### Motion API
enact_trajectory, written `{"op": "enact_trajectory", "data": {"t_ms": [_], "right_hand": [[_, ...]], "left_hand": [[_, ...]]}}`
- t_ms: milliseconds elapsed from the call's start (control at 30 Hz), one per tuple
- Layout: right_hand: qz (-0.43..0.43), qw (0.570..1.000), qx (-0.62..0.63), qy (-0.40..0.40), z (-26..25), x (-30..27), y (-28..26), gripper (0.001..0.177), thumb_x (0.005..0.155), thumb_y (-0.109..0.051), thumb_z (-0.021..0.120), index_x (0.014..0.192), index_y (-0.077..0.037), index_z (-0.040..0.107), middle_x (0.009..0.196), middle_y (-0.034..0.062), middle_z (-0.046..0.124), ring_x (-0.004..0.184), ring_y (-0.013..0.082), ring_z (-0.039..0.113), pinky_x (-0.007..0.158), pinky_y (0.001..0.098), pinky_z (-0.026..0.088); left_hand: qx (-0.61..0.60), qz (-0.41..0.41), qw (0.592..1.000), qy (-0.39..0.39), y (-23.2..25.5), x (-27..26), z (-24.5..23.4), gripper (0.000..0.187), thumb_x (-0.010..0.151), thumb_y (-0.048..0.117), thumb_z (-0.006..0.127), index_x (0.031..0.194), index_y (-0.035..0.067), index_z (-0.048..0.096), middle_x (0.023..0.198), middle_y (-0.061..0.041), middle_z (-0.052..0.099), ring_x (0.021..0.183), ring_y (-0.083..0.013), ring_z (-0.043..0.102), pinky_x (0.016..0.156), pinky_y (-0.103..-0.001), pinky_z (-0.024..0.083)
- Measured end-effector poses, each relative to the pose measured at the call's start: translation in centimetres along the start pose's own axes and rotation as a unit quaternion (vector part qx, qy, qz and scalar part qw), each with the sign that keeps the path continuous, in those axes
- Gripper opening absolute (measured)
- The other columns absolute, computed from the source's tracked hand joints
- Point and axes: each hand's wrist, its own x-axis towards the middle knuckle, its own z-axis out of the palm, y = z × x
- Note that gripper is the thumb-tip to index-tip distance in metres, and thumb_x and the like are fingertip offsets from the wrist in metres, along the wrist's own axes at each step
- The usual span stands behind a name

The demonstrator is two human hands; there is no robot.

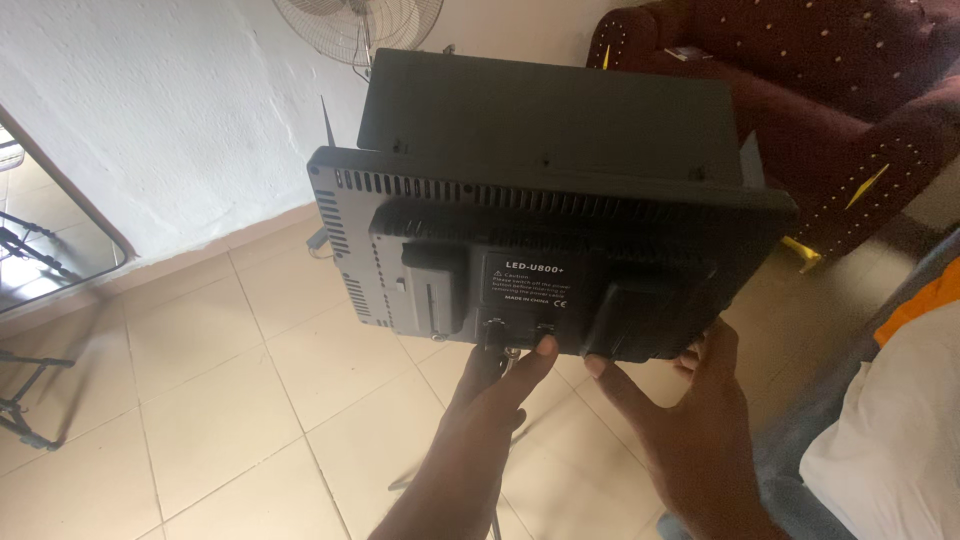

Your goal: The person inserts a battery into the back of an LED light panel mounted on a tripod, then turns the light on and adjusts the brightness and color temperature using the control knobs. The person also adjusts the side barn doors to shape the light output.

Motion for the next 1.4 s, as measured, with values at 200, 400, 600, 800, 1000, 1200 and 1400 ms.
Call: {"op": "enact_trajectory", "data": {"t_ms": [200,400,600,800,1000,1200,1400], "right_hand": [[-0.008,1.000,0.004,0.007,0.1,-0.2,-0.2,0.093,0.074,-0.040,0.084,0.138,0.004,0.034,0.121,0.0248,0.060,0.121,0.0319,0.062,0.111,0.0478,0.042],[0.024,0.999,0.019,0.009,0.3,-0.1,-0.2,0.096,0.072,-0.041,0.084,0.139,0.003,0.032,0.119,0.0212,0.064,0.122,0.0287,0.063,0.111,0.0470,0.042],[-0.011,1.000,-0.004,0.004,0.2,0.0,0.5,0.097,0.076,-0.038,0.086,0.142,0.004,0.029,0.123,0.0237,0.056,0.125,0.0303,0.055,0.112,0.0494,0.036],[-0.001,0.999,0.038,0.001,0.0,0.1,0.6,0.093,0.076,-0.037,0.084,0.143,0.000,0.031,0.126,0.0185,0.059,0.126,0.0265,0.057,0.110,0.0475,0.038],[-0.005,0.999,0.037,-0.004,-0.4,0.2,0.6,0.087,0.074,-0.034,0.083,0.140,-0.002,0.036,0.125,0.0145,0.058,0.116,0.0237,0.063,0.103,0.0419,0.047],[0.001,0.997,0.074,-0.015,-1.1,0.3,0.5,0.073,0.076,-0.034,0.082,0.131,-0.002,0.047,0.117,0.0135,0.064,0.115,0.0238,0.064,0.104,0.0428,0.048],[0.061,0.987,0.138,-0.048,-2.4,0.4,0.3,0.057,0.083,-0.032,0.076,0.127,-0.003,0.054,0.110,0.0167,0.069,0.109,0.0253,0.069,0.102,0.0424,0.051]], "left_hand": [[-0.014,0.012,1.000,-0.001,-0.4,0.4,0.1,0.095,0.085,0.068,0.060,0.166,0.029,0.028,0.166,-0.014,0.035,0.154,-0.0375,0.025,0.116,-0.059,0.031],[-0.025,0.045,0.999,-0.017,-0.4,0.1,0.0,0.096,0.086,0.068,0.059,0.166,0.029,0.023,0.166,-0.011,0.030,0.156,-0.0351,0.019,0.116,-0.060,0.027],[-0.031,0.006,0.999,-0.007,-0.4,0.6,0.1,0.094,0.086,0.067,0.060,0.165,0.025,0.031,0.161,-0.016,0.033,0.154,-0.0389,0.023,0.117,-0.060,0.028],[-0.008,0.036,0.999,-0.005,-0.5,0.4,-0.1,0.098,0.085,0.069,0.060,0.168,0.030,0.024,0.168,-0.013,0.033,0.155,-0.0375,0.021,0.116,-0.061,0.028],[0.042,0.082,0.996,-0.003,-0.6,0.2,0.2,0.084,0.090,0.040,0.072,0.163,0.023,0.033,0.170,-0.012,0.027,0.158,-0.0305,0.014,0.120,-0.055,0.019],[0.141,0.008,0.986,0.090,-0.5,-0.1,1.2,0.072,0.091,0.021,0.073,0.156,0.017,0.043,0.125,-0.015,0.069,0.100,-0.0416,0.074,0.088,-0.054,0.059],[0.322,0.246,0.879,0.252,-0.7,0.7,1.6,0.035,0.089,0.021,0.070,0.118,0.002,0.066,0.095,-0.019,0.073,0.088,-0.0302,0.067,0.078,-0.049,0.053]]}}
